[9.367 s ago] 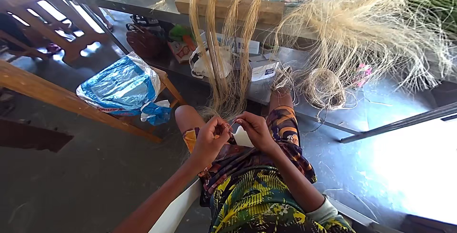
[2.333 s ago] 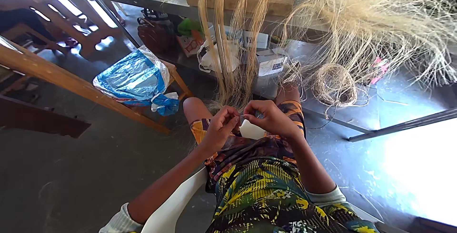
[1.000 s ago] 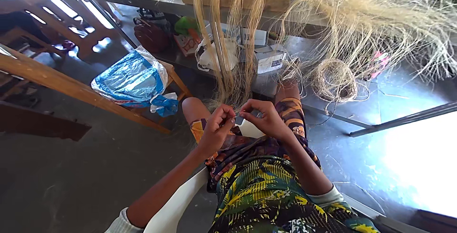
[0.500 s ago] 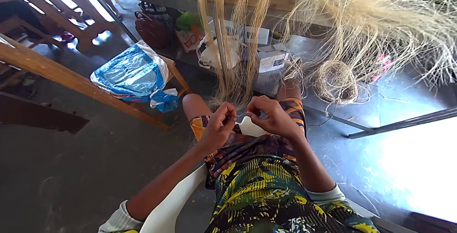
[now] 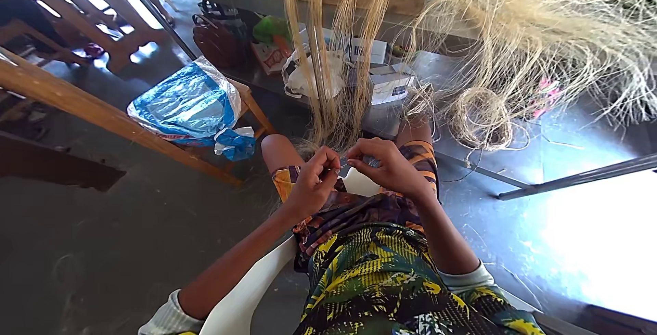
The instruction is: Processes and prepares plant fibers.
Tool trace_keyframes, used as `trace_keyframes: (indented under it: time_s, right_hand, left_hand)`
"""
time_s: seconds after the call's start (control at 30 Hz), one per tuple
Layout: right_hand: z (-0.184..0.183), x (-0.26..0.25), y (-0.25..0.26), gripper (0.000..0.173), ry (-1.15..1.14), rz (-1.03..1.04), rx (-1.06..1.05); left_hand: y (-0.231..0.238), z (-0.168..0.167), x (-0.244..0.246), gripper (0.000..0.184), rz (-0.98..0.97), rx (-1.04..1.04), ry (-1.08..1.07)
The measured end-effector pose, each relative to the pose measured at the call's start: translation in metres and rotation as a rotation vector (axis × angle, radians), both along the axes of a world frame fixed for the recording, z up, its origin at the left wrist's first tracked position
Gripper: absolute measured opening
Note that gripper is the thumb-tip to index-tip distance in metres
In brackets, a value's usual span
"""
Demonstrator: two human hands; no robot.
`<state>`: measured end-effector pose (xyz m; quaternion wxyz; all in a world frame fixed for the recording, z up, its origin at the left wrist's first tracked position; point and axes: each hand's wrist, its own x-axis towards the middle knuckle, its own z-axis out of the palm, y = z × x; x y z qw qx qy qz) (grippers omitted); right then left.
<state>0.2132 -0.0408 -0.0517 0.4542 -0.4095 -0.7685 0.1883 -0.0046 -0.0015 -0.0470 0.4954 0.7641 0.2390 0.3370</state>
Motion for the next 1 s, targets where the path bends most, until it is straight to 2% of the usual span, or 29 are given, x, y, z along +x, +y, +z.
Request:
trace_keyframes:
  time_s: [0.1,0.43,0.67,0.9,1.0]
  right_hand:
    - [-0.001,-0.003,0.001,0.01,0.033,-0.011,-0.019]
    - [-0.014,-0.015,-0.002,0.008,0.374,-0.066,-0.108]
    - [-0.016,-0.016,-0.005,0.006,0.548,-0.031,-0.154]
    - [-0.02,-0.019,-0.004,0.012,0.703,0.038,-0.219]
    - [-0.02,-0.019,-0.004,0.013,0.702,0.042,-0.213]
  left_hand:
    - [0.0,0.001,0.0,0.009,0.01,0.003,0.012]
    - [0.001,-0.001,-0.001,0.01,0.031,0.021,-0.016]
    - [0.001,0.0,-0.001,0.012,0.047,0.032,-0.053]
    - [0.0,0.001,-0.001,0.014,0.035,0.049,-0.091]
    - [-0.001,0.001,-0.001,0.015,0.015,0.048,-0.095]
